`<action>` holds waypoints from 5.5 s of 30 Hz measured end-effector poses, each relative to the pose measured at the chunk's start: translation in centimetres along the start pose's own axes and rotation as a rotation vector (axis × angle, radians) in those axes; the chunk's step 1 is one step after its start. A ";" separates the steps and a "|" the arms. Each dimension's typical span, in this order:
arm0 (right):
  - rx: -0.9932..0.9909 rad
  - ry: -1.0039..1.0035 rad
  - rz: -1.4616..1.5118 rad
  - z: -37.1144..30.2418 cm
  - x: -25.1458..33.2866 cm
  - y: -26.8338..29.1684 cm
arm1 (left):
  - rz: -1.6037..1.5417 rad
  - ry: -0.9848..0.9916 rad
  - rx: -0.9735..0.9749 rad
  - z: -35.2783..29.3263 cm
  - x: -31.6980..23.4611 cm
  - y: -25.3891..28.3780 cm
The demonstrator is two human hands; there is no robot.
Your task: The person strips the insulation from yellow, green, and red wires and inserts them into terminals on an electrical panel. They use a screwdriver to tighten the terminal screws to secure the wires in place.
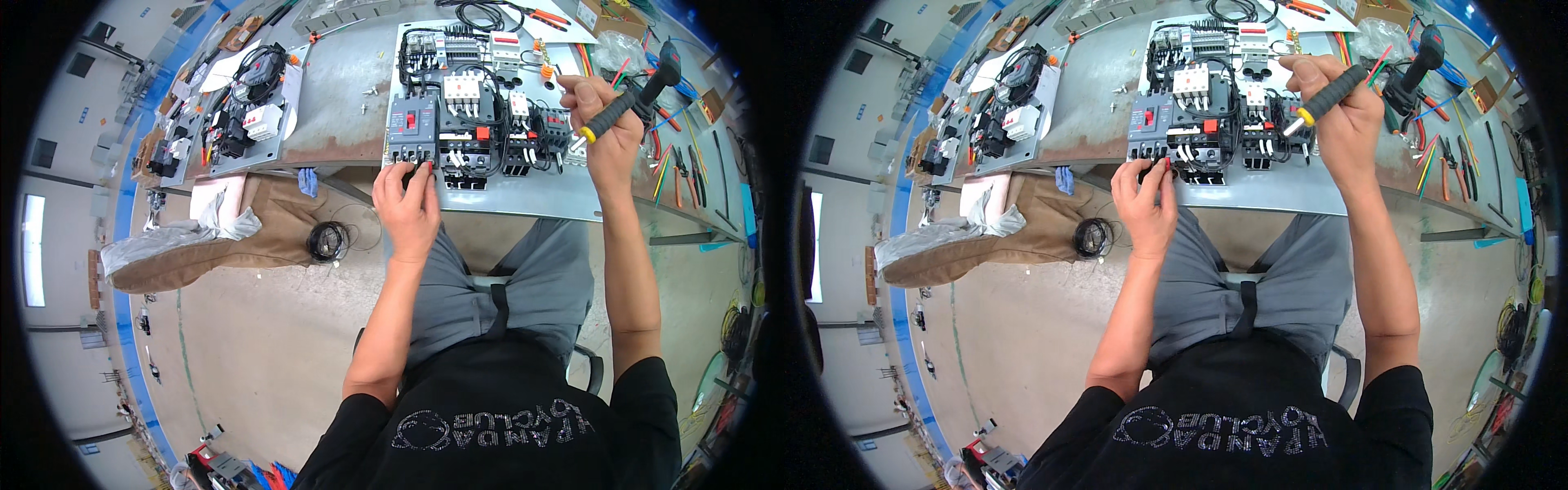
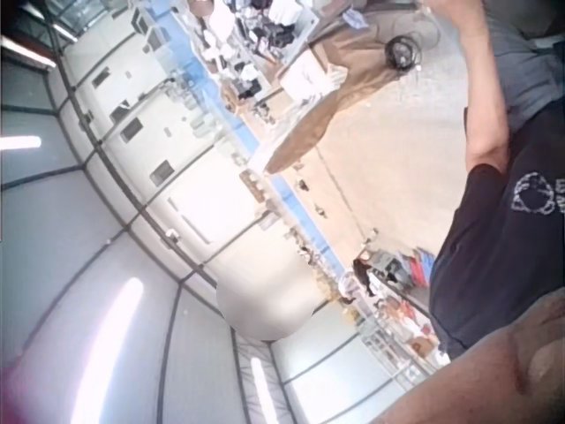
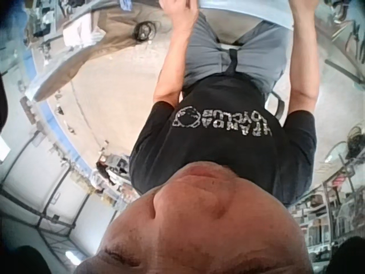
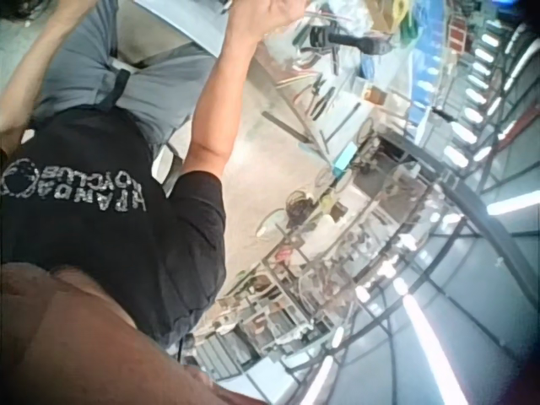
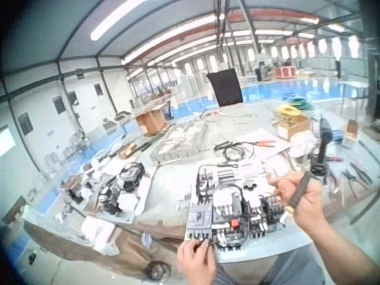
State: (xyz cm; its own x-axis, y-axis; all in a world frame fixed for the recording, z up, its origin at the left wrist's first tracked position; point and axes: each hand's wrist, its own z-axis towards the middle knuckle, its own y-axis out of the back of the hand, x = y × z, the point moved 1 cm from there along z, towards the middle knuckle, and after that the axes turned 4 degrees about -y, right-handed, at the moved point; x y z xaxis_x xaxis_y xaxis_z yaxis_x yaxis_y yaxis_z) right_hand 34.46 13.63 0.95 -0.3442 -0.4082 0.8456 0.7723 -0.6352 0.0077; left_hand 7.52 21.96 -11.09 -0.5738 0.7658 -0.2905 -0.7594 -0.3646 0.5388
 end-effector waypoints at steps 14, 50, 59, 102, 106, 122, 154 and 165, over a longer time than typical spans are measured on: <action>-0.002 -0.028 -0.027 -0.2 1.1 0.5 | 0.028 -0.141 0.122 1.1 1.2 1.2; 0.332 -0.412 0.099 -0.6 7.9 2.6 | -0.288 0.432 0.377 9.8 20.9 -6.6; 0.540 -0.230 0.095 3.1 9.8 -8.4 | -1.254 0.474 0.321 8.4 3.6 6.3; 0.964 0.150 -0.512 4.2 2.9 -13.7 | -0.472 0.169 0.344 3.8 4.8 -0.4; 0.957 0.200 -0.393 3.8 2.5 -13.8 | -0.436 0.181 0.334 3.8 4.1 -0.5; 1.011 0.274 -0.634 2.7 1.3 -14.2 | -0.302 -0.005 0.196 3.7 3.7 -0.3; 0.719 0.158 -0.619 3.8 0.6 -15.0 | -0.299 0.140 0.230 2.0 3.6 -0.3; 0.648 0.232 -0.612 3.8 -1.3 -15.4 | -0.491 0.126 0.248 5.9 4.6 -0.3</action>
State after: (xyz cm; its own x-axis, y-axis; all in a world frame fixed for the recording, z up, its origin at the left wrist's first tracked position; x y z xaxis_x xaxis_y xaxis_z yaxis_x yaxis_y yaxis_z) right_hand 25.07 26.46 1.76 -0.8359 -0.2878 0.4673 0.5439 -0.3207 0.7754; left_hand 6.95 28.70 -7.88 -0.2149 0.7397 -0.6377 -0.8604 0.1655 0.4820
